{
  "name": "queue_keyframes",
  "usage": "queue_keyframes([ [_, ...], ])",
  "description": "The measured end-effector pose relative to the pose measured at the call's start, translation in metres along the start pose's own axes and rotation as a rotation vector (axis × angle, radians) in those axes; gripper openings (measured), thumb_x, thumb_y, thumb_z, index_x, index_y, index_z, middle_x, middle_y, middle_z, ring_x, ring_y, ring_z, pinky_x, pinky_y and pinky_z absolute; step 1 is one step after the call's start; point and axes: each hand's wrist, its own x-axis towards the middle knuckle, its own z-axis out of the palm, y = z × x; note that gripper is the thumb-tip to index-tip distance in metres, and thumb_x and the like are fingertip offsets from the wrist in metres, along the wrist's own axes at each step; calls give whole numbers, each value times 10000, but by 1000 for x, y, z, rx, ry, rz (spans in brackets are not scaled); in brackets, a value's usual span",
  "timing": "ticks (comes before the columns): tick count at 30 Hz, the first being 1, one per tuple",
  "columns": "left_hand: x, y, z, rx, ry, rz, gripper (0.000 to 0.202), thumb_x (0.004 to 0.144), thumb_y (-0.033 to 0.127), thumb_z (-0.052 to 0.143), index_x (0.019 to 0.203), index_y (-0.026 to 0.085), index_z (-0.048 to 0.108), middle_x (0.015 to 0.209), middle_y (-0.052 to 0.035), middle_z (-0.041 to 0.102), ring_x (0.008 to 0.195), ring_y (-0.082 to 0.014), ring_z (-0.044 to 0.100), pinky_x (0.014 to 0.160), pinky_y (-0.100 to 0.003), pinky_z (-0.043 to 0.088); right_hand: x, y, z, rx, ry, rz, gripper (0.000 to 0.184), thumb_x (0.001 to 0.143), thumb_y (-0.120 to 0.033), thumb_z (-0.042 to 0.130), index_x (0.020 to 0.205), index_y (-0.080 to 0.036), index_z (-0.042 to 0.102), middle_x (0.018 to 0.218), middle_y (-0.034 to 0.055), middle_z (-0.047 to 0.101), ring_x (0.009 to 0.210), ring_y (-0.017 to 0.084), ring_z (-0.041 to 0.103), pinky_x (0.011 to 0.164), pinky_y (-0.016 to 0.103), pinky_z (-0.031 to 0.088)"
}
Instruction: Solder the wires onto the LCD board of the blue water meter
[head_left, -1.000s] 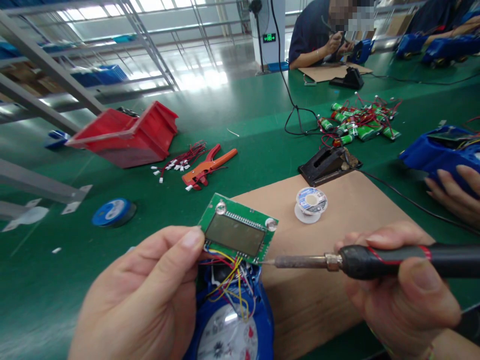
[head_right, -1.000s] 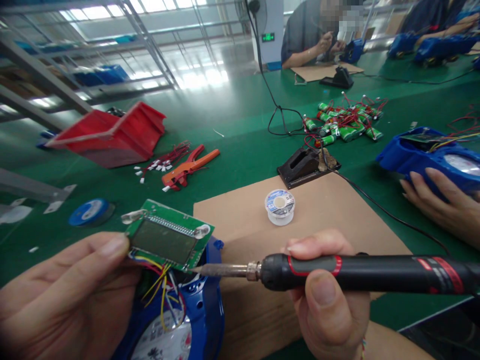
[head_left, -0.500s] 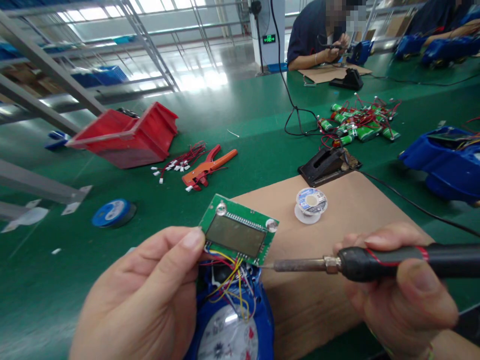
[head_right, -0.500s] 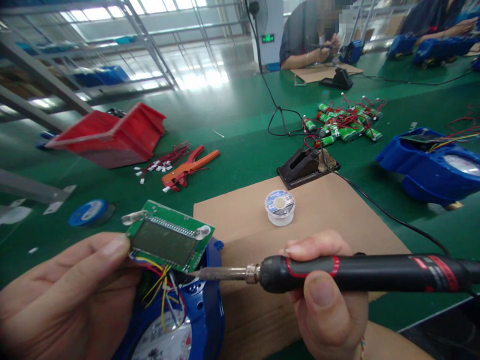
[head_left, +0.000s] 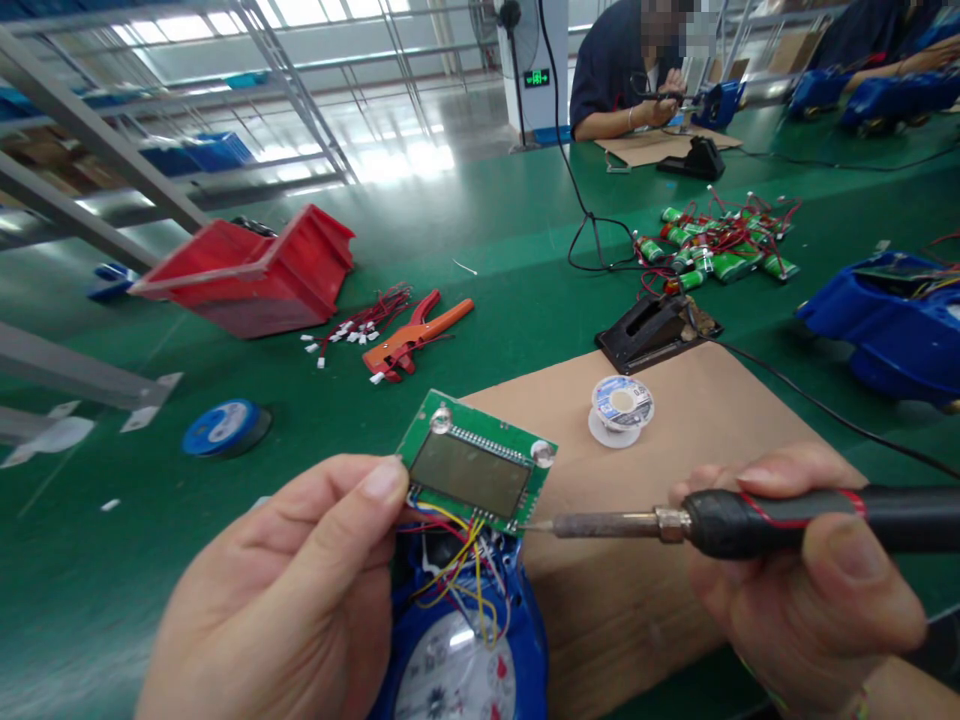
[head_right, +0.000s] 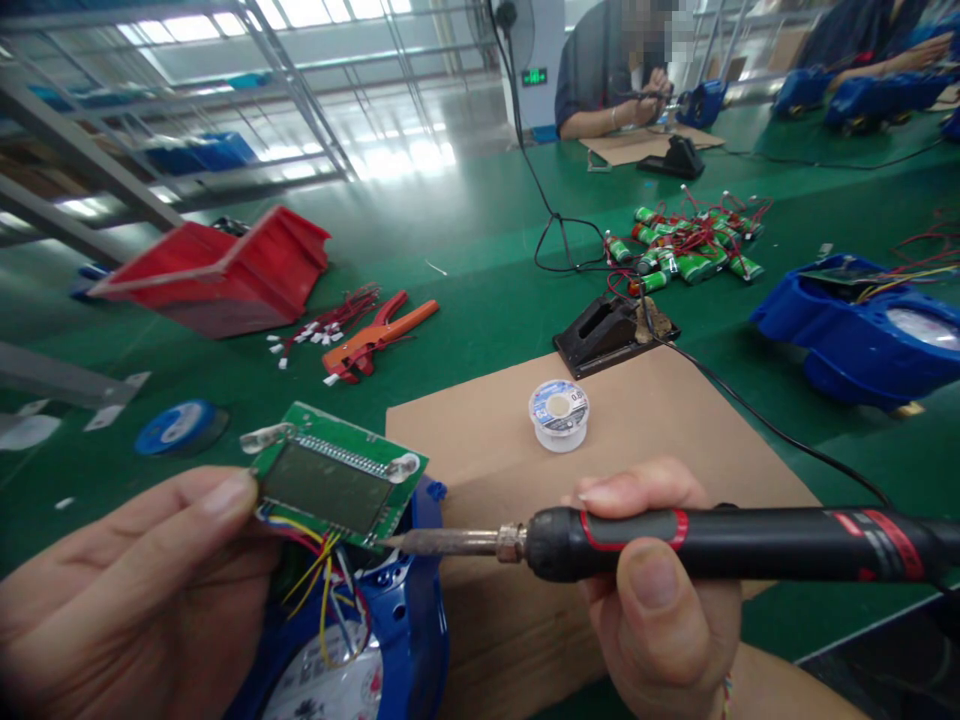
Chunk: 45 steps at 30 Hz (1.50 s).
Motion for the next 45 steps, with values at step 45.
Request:
queue_keyframes([
  [45, -7, -8, -5, -16, -14, 114, 251, 673, 358, 889, 792, 223, 713, 763, 2, 726, 759, -227, 719, 573, -249, 625, 9, -1, -4, 122, -15, 30, 227, 828, -430, 669, 828, -203, 652, 483, -60, 491, 434, 78, 470, 487, 188, 457],
])
